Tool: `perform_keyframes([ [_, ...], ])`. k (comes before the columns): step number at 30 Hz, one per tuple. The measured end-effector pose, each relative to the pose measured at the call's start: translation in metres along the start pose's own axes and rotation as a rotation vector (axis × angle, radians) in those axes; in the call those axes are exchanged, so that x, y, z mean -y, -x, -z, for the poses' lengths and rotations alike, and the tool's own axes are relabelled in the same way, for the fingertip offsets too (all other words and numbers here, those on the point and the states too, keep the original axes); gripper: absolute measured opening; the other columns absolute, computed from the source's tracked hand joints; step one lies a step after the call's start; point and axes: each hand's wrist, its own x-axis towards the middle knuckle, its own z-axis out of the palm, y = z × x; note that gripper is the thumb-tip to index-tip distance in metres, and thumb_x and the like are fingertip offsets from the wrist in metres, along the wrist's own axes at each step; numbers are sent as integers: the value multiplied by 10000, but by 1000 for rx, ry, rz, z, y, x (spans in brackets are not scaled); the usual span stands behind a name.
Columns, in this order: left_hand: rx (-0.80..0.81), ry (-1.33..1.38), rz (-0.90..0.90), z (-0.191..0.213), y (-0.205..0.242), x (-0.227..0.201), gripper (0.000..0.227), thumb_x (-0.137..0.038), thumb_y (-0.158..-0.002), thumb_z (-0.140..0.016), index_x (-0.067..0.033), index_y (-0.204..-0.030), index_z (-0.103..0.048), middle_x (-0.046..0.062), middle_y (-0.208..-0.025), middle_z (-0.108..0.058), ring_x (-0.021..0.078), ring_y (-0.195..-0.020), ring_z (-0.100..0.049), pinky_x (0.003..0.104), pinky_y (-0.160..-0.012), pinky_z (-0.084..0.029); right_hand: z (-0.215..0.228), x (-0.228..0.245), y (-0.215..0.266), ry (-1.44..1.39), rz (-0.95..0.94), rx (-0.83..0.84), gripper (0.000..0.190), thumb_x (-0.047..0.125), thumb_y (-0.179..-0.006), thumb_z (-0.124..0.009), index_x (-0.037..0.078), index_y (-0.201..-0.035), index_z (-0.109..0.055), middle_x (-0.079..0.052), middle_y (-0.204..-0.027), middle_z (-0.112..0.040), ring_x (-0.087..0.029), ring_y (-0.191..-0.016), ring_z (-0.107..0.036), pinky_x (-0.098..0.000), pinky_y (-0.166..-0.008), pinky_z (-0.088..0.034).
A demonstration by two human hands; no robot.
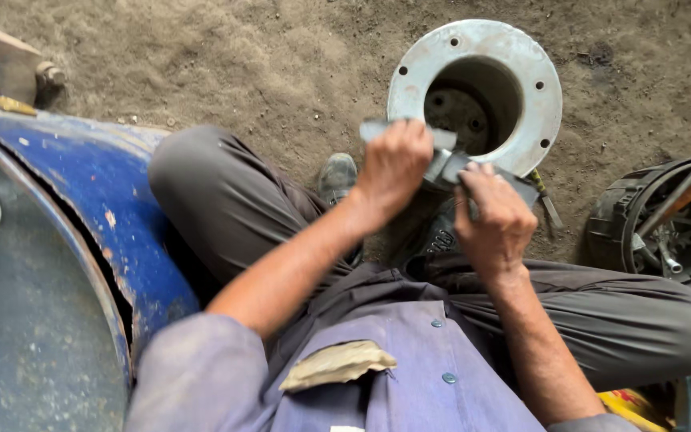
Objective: The person sands the surface and inside of a large cylindrical metal part with pieces of sandpaper by hand.
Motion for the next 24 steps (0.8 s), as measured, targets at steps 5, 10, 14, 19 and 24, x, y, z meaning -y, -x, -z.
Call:
perform_keyframes([
  [5,-62,-30,-48,13,17,-9,32,-55,-832,-652,-50,-825,-622,83,-846,-590,242,-836,-634,345,-784,-568,-9,6,0,116,154,18,278,-15,-882,-662,54,-1129,-769,-142,-1199,-756,-302,-1170,-722,-407,-1048,-560],
  [10,-120,-134,-7,-31,-37,29,37,-58,-801,-641,-92,-793,-630,68,-867,-613,230,-829,-651,351,-680,-564,-15,-2,-17,88,126,36,283,-49,-873,-624,65,-1087,-769,-141,-1201,-756,-313,-1162,-720,-406,-1033,-578],
  [14,153,8,92,-48,-71,49,181,-30,-1037,-581,-63,-875,-654,50,-889,-619,144,-768,-652,302,-557,-555,-15,-5,-17,64,92,32,268,-41,-892,-631,73,-1093,-767,-132,-1206,-757,-303,-1161,-725,-412,-1008,-576],
  [19,-104,-20,-12,-8,-7,15,50,-31,-775,-630,-79,-781,-614,69,-833,-612,233,-766,-665,372,-639,-588,4,-22,7,118,75,-18,311,-54,-917,-604,104,-1132,-762,-120,-1232,-752,-284,-1173,-732,-418,-1025,-601],
  [24,-23,4,-2,9,-7,5,76,3,-819,-646,-43,-791,-595,85,-822,-592,231,-742,-652,360,-614,-572,-17,-92,-38,301,51,-178,225,66,-939,-659,89,-1141,-755,-174,-1135,-755,-315,-989,-750,-402,-778,-583],
])
